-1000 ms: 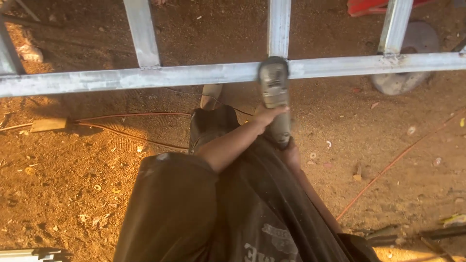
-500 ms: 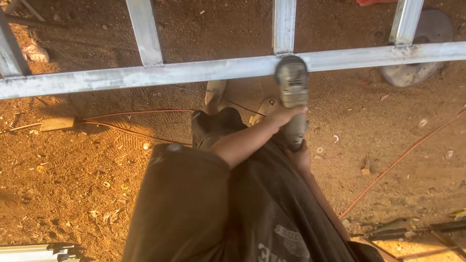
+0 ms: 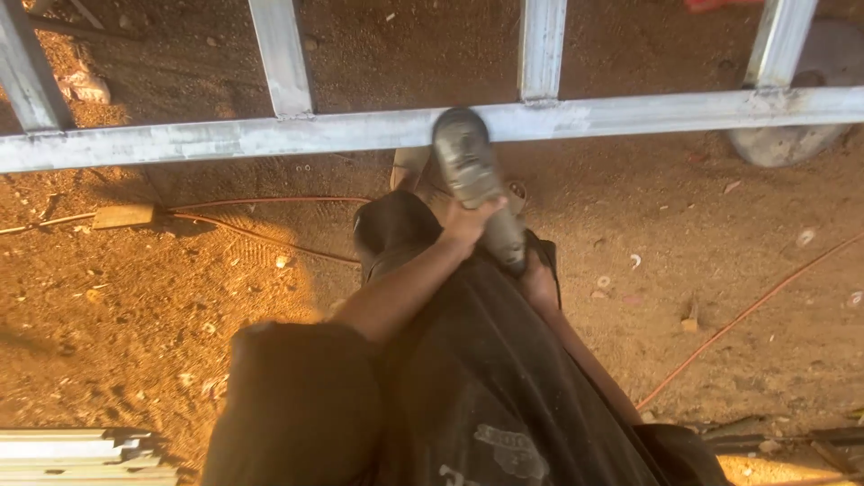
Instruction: Grinding weld joints on a metal frame using a handheld angle grinder to create a smooth finish.
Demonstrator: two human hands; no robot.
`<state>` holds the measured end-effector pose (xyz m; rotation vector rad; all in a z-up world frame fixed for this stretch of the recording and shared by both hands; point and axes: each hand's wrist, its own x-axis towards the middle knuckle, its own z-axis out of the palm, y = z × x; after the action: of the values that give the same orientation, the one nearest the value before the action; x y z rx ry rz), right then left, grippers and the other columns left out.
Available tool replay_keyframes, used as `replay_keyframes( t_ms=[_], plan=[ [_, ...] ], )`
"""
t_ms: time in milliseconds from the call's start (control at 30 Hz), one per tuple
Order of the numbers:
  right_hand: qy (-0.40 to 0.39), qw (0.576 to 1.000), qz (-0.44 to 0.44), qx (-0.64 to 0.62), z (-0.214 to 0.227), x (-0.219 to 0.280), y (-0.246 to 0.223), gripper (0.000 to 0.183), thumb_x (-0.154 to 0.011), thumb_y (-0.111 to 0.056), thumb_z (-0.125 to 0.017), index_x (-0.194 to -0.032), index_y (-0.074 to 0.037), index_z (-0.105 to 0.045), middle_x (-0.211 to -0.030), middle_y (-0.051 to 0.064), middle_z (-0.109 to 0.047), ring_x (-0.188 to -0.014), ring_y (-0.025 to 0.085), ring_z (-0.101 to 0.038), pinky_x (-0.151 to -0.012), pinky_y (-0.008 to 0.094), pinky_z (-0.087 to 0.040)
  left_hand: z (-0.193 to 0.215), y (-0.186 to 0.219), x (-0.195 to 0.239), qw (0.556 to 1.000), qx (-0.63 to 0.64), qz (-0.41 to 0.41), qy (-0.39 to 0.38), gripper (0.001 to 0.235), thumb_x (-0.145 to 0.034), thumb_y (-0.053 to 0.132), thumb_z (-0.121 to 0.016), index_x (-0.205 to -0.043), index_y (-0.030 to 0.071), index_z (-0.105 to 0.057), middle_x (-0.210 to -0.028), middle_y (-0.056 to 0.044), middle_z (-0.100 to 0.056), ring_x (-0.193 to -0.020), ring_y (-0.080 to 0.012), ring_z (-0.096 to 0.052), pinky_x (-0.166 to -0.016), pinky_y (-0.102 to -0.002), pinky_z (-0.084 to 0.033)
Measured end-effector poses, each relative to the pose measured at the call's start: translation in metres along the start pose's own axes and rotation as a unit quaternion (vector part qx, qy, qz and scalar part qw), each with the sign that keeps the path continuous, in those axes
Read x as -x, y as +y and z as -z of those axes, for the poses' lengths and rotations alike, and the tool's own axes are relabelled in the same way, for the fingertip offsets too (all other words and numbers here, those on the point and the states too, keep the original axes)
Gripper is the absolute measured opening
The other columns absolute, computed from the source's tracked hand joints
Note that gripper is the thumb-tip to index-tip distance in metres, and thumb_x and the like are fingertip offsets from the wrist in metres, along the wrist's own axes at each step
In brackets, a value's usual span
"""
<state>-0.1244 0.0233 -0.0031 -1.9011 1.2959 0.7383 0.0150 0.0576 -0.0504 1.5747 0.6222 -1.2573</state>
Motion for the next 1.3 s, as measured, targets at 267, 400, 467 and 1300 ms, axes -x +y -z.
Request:
replay_keyframes(
  t_ms=[267, 400, 467, 1300],
  plan=[
    [0.101, 0.977, -0.157, -0.105, -0.05, -0.018, 0.147, 0.082, -0.072, -0.055, -0.081, -0.141, -0.018, -0.057, -0.123, 0.018, -0.068, -0.123, 0.04, -0.061, -0.104, 0.056, -0.049, -0.073, 0.03, 0.046, 0.978, -0.098, -0.009, -0.183, 0.117, -0.052, 0.047, -0.088, -0.149, -0.001, -0.044, -0.147, -0.027, -0.051, -0.14, -0.0403, -0.047, -0.119, -0.053, -0.038],
    [0.052, 0.986, -0.14, -0.078, -0.043, -0.025, 0.113, 0.075, -0.075, -0.048, -0.076, -0.138, -0.015, -0.054, -0.125, 0.024, -0.068, -0.125, 0.043, -0.061, -0.105, 0.06, -0.047, -0.05, 0.05, 0.058, 0.981, -0.075, -0.04, -0.173, 0.113, -0.057, 0.045, -0.088, -0.146, -0.009, -0.044, -0.147, -0.031, -0.049, -0.141, -0.0435, -0.044, -0.117, -0.058, -0.037],
    [0.021, 0.993, -0.099, -0.061, -0.033, -0.029, 0.07, 0.079, -0.075, -0.05, -0.077, -0.139, -0.013, -0.052, -0.126, 0.027, -0.067, -0.124, 0.046, -0.061, -0.104, 0.061, -0.047, -0.019, 0.043, 0.039, 0.987, -0.069, -0.065, -0.132, 0.117, -0.057, 0.047, -0.09, -0.147, -0.011, -0.043, -0.148, -0.031, -0.046, -0.142, -0.0436, -0.042, -0.117, -0.059, -0.035],
    [-0.053, 0.998, -0.031, -0.007, -0.029, -0.041, -0.001, 0.073, -0.078, -0.041, -0.079, -0.136, -0.007, -0.052, -0.121, 0.029, -0.071, -0.119, 0.046, -0.066, -0.104, 0.061, -0.051, 0.034, 0.042, 0.0, 0.997, 0.014, -0.057, -0.058, 0.113, -0.066, 0.043, -0.091, -0.153, -0.005, -0.037, -0.152, -0.031, -0.043, -0.143, -0.0413, -0.04, -0.118, -0.057, -0.033]
  ],
)
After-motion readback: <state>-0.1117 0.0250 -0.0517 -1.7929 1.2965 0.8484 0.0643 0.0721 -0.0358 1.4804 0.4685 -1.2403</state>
